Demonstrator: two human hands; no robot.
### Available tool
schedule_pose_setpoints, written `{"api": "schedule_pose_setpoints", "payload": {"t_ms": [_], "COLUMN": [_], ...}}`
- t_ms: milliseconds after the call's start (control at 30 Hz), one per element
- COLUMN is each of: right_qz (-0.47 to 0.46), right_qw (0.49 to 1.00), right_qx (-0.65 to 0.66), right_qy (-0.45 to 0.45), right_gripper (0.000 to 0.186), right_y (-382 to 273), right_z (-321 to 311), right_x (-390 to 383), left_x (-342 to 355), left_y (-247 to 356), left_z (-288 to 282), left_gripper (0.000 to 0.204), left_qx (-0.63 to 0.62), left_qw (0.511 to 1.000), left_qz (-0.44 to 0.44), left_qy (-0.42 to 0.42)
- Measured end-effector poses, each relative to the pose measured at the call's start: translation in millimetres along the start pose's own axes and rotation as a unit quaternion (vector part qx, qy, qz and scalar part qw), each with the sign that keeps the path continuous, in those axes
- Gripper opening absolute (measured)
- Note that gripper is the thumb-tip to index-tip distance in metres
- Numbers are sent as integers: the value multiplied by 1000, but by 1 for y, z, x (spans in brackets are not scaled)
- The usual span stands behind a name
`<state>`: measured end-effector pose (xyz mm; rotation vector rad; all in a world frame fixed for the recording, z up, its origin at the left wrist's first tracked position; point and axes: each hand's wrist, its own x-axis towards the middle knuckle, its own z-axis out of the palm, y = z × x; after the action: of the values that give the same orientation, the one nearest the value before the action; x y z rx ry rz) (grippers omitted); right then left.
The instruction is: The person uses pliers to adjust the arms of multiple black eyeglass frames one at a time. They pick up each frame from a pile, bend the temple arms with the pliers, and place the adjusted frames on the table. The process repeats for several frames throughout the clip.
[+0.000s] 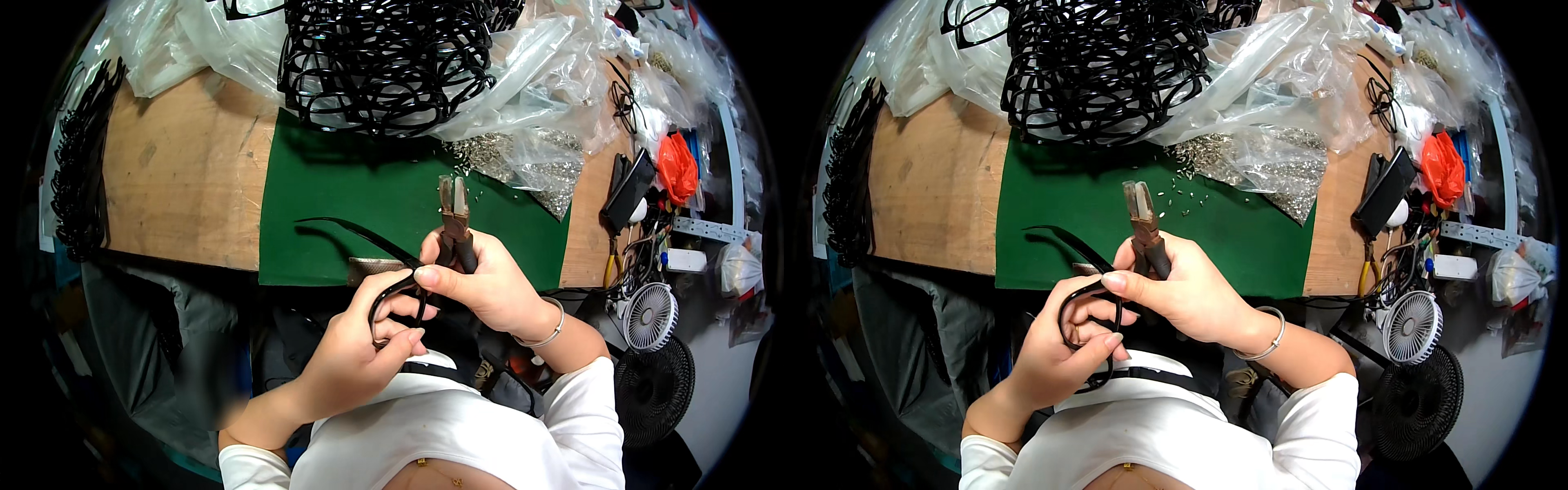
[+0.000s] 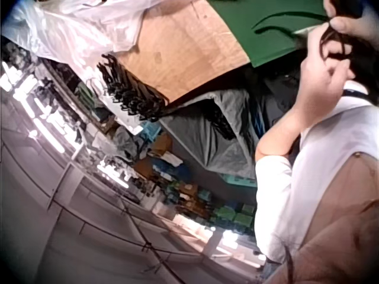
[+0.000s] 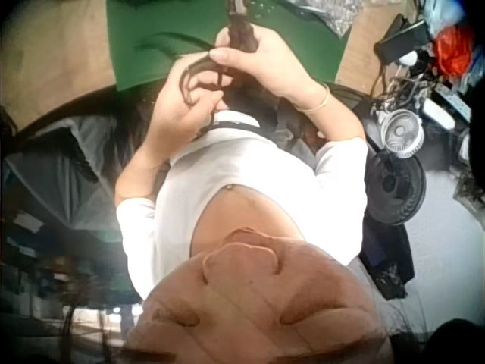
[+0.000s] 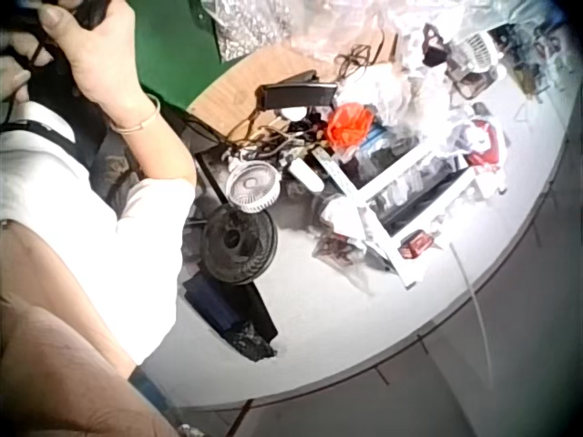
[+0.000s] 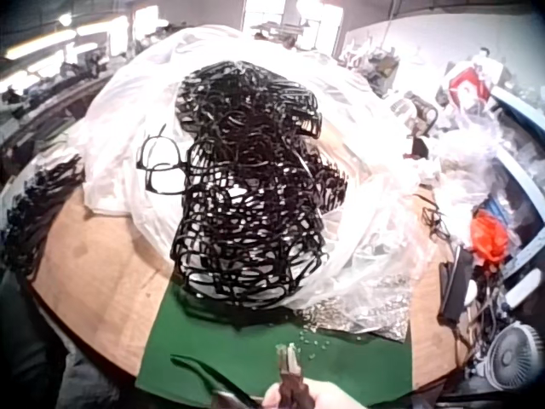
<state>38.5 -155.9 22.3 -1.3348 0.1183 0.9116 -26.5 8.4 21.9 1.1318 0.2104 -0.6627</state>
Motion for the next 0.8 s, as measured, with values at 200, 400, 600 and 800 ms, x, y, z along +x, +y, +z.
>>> {"api": "schedule_pose_setpoints", "payload": {"t_ms": [200, 400, 600, 800], "right_qz": [12, -29, 39, -42], "right_qw": [1000, 994, 914, 895], "right_qx": [13, -88, -339, -383], "right_qy": [-24, -55, -218, -227], "right_gripper": [23, 20, 33, 36], "right_y": [2, 3, -17, -16], "right_z": [-3, -20, -20, -22], "right_x": [0, -11, -16, -12], "left_x": [-2, -12, -17, -17], "left_y": [5, 14, 15, 16], "left_z": [-3, -11, -20, -18], "left_gripper": [48, 48, 40, 38], "left_qx": [-76, -96, -72, -55], "left_qw": [997, 995, 993, 994], "left_qz": [-14, -12, -62, -64], "left_qy": [-12, -16, -65, -68]}}
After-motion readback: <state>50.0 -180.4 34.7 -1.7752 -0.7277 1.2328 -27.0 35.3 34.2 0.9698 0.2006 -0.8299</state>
